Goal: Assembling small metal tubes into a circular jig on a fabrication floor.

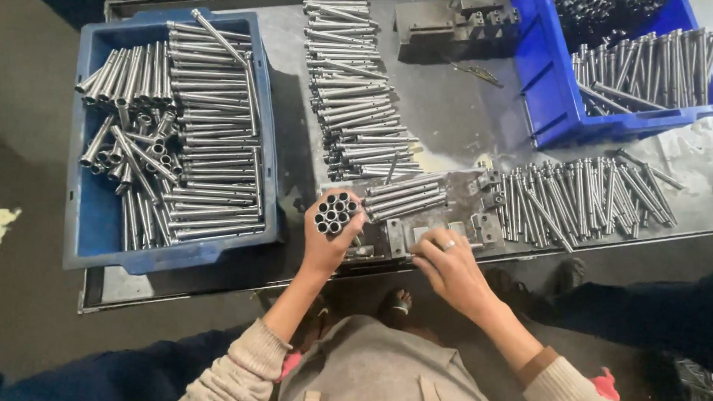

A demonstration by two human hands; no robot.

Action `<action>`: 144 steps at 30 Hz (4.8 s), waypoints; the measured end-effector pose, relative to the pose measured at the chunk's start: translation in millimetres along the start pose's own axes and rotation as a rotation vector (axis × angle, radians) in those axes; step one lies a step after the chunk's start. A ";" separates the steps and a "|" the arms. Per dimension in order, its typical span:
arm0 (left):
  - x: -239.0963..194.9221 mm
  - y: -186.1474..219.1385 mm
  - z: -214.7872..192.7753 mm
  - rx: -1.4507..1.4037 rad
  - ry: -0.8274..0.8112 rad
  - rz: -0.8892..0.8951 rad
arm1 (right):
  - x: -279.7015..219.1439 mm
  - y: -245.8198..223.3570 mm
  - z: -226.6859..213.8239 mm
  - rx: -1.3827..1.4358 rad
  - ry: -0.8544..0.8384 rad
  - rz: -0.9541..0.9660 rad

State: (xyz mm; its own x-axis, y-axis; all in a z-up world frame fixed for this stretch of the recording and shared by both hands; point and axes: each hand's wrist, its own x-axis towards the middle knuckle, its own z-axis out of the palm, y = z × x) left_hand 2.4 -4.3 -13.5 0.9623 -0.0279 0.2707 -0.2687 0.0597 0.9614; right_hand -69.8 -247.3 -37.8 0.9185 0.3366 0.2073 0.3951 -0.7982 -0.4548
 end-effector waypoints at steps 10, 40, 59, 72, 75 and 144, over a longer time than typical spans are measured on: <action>6.1 -8.2 6.7 -0.026 0.160 0.017 | -15.9 27.0 -57.8 0.210 0.001 0.026; 1.2 1.7 -8.0 -0.149 0.058 -0.015 | 17.0 -149.5 60.2 1.186 -0.043 0.956; 4.6 -0.7 -1.0 -0.166 0.034 -0.049 | 23.7 -154.0 42.8 1.683 -0.115 1.139; -1.9 4.6 -4.4 -0.022 -0.005 0.012 | -3.8 -139.0 11.3 0.730 -0.300 0.520; -1.0 10.5 -3.2 0.009 -0.004 0.070 | -9.3 -91.4 -3.0 0.432 0.167 0.437; 0.5 14.9 4.1 0.102 -0.020 0.100 | 12.7 -24.9 -6.6 0.001 0.368 0.197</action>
State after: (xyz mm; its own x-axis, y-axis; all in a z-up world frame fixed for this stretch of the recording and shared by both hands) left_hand -1.3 -7.6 1.2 0.9297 -0.0464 0.3655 -0.3673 -0.0389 0.9293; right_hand -68.1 -226.5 -18.1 0.9111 -0.0234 0.4116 0.2124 -0.8291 -0.5171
